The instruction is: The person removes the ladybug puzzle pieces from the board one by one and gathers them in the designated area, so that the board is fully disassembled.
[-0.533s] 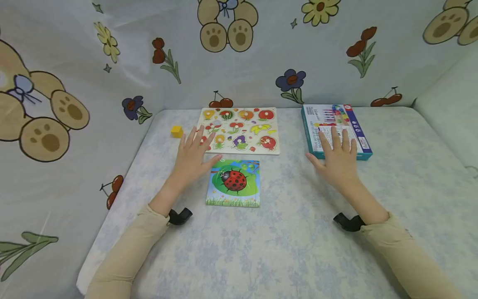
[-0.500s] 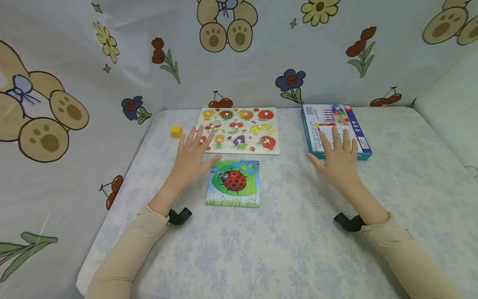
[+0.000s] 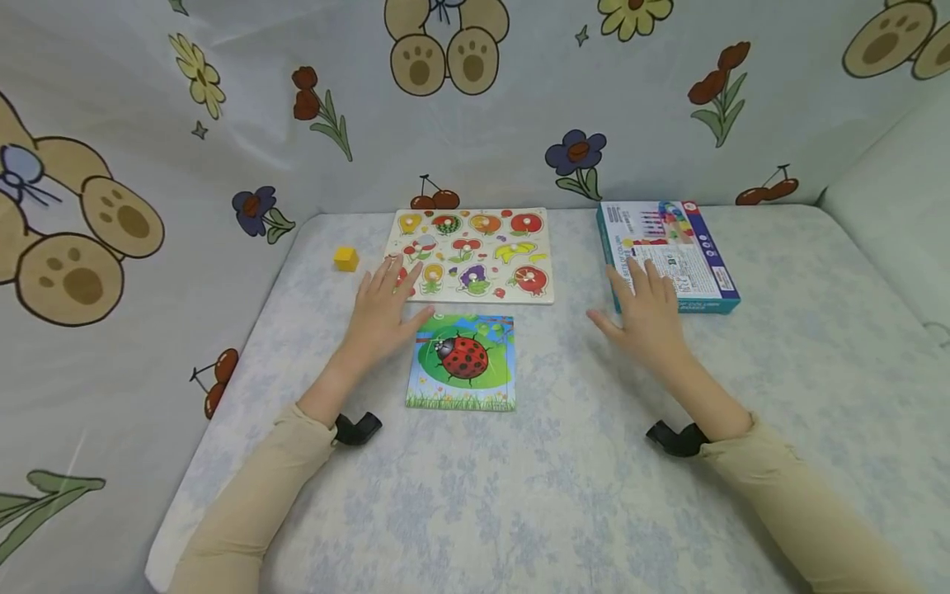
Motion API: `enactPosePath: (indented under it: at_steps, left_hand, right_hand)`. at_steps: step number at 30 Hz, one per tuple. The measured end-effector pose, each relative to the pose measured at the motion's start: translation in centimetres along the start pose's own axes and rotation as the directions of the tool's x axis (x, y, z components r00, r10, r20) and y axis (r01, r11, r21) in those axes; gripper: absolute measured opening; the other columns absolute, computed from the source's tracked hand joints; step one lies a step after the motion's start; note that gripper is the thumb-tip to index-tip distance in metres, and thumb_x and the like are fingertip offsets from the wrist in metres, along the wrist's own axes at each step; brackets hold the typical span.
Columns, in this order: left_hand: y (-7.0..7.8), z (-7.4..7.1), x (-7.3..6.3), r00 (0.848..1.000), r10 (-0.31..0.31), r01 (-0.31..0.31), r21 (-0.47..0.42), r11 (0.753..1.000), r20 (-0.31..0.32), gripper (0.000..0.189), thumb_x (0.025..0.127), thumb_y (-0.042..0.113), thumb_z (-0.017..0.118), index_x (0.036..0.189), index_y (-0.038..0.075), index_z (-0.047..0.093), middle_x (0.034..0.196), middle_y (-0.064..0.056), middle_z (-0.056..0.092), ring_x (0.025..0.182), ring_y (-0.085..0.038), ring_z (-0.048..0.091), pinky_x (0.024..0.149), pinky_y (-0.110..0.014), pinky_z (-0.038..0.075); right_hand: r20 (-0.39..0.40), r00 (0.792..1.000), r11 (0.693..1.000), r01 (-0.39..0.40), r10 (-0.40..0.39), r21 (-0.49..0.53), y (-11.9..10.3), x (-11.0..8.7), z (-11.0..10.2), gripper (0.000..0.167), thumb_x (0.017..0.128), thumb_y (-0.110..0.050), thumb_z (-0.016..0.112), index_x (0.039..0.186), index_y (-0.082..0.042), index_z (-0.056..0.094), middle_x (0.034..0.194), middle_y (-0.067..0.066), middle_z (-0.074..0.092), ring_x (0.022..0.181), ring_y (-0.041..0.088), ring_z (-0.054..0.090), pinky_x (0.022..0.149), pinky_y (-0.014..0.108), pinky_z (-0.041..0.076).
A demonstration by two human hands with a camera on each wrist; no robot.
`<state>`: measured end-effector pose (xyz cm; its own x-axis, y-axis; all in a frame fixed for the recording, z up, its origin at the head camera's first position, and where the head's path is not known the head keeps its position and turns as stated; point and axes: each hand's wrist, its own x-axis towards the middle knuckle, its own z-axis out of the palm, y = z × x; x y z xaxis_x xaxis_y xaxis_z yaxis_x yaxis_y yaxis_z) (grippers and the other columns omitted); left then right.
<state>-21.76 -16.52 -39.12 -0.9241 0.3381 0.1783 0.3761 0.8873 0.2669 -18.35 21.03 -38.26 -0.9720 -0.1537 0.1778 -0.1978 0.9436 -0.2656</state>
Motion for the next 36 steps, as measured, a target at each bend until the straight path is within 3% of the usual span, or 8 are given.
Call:
enactPosePath:
  at_steps: [3,7,12,15,18,24,29,36]
  left_hand:
    - [-0.4,0.7,-0.1,0.999,0.031,-0.029,-0.113,0.993,0.013,0.069,0.094,0.040,0.056,0.152,0.017,0.026,0.157,-0.017,0.021,0.147,-0.035,0.016,0.117,-0.058,0.013]
    - [-0.8,1.9,-0.3,0.994,0.104,-0.087,-0.282,0.956,0.046,0.063,0.093,0.033,0.060,0.148,0.013,0.035,0.155,-0.015,0.029,0.145,-0.035,0.022,0.115,-0.059,0.019]
    - [-0.5,3.7,-0.8,0.967,0.242,-0.186,-0.425,0.886,0.080,0.060,0.092,0.029,0.063,0.144,0.013,0.040,0.152,-0.013,0.033,0.143,-0.033,0.026,0.115,-0.057,0.022]
    - [-0.2,4.6,-1.1,0.948,0.301,-0.221,-0.458,0.861,0.108,0.063,0.089,0.031,0.066,0.144,0.012,0.041,0.151,-0.011,0.036,0.142,-0.030,0.030,0.113,-0.057,0.027]
    - [-0.1,5.0,-1.3,0.939,0.324,-0.234,-0.468,0.852,0.120,0.067,0.085,0.033,0.071,0.143,0.013,0.043,0.149,-0.009,0.040,0.140,-0.028,0.033,0.112,-0.055,0.029]
    - [-0.3,5.4,-1.2,0.920,0.367,-0.281,-0.418,0.864,0.138,0.076,0.077,0.042,0.077,0.142,0.018,0.045,0.150,-0.005,0.039,0.140,-0.025,0.033,0.116,-0.056,0.020]
    - [-0.3,5.7,-1.1,0.914,0.379,-0.297,-0.390,0.871,0.149,0.075,0.077,0.046,0.076,0.141,0.022,0.046,0.150,-0.004,0.038,0.141,-0.025,0.032,0.116,-0.056,0.020]
    - [-0.5,5.5,-1.3,0.912,0.379,-0.293,-0.394,0.871,0.159,0.061,0.077,0.044,0.076,0.131,0.025,0.058,0.152,-0.003,0.035,0.141,-0.027,0.030,0.116,-0.058,0.018]
  right_hand:
    - [0.017,0.997,0.995,0.074,-0.076,0.072,-1.4,0.4,1.1,0.067,0.090,-0.034,0.063,0.144,-0.002,0.037,0.149,0.028,0.031,0.139,0.048,0.023,0.111,0.066,0.020]
    - [0.065,0.984,0.963,0.147,-0.165,0.224,-3.8,1.1,2.4,0.057,0.088,-0.026,0.067,0.135,0.000,0.047,0.139,0.023,0.047,0.131,0.040,0.042,0.108,0.057,0.034]
    - [0.158,0.953,0.847,0.144,-0.258,0.512,-6.8,2.1,4.5,0.043,0.086,-0.015,0.070,0.124,0.001,0.057,0.127,0.018,0.059,0.118,0.034,0.054,0.101,0.050,0.045]
    - [0.178,0.938,0.795,0.142,-0.299,0.590,-8.2,2.7,6.0,0.042,0.084,-0.012,0.071,0.121,0.002,0.059,0.123,0.017,0.062,0.113,0.032,0.057,0.098,0.048,0.047]
    - [0.157,0.938,0.806,0.172,-0.311,0.567,-8.9,3.1,7.2,0.044,0.081,-0.014,0.075,0.120,0.001,0.061,0.120,0.015,0.063,0.112,0.029,0.057,0.098,0.044,0.046]
    - [0.082,0.943,0.828,0.239,-0.323,0.508,-8.9,3.1,8.0,0.048,0.078,-0.014,0.078,0.121,0.000,0.062,0.119,0.014,0.064,0.111,0.029,0.054,0.096,0.044,0.045]
    - [0.087,0.942,0.829,0.239,-0.325,0.505,-8.9,2.8,7.8,0.049,0.079,-0.014,0.077,0.124,0.000,0.061,0.118,0.015,0.064,0.108,0.030,0.053,0.092,0.044,0.045]
    - [0.124,0.926,0.831,0.253,-0.356,0.496,-9.2,3.4,7.7,0.053,0.079,-0.011,0.077,0.127,-0.001,0.059,0.120,0.017,0.062,0.112,0.032,0.052,0.098,0.048,0.042]
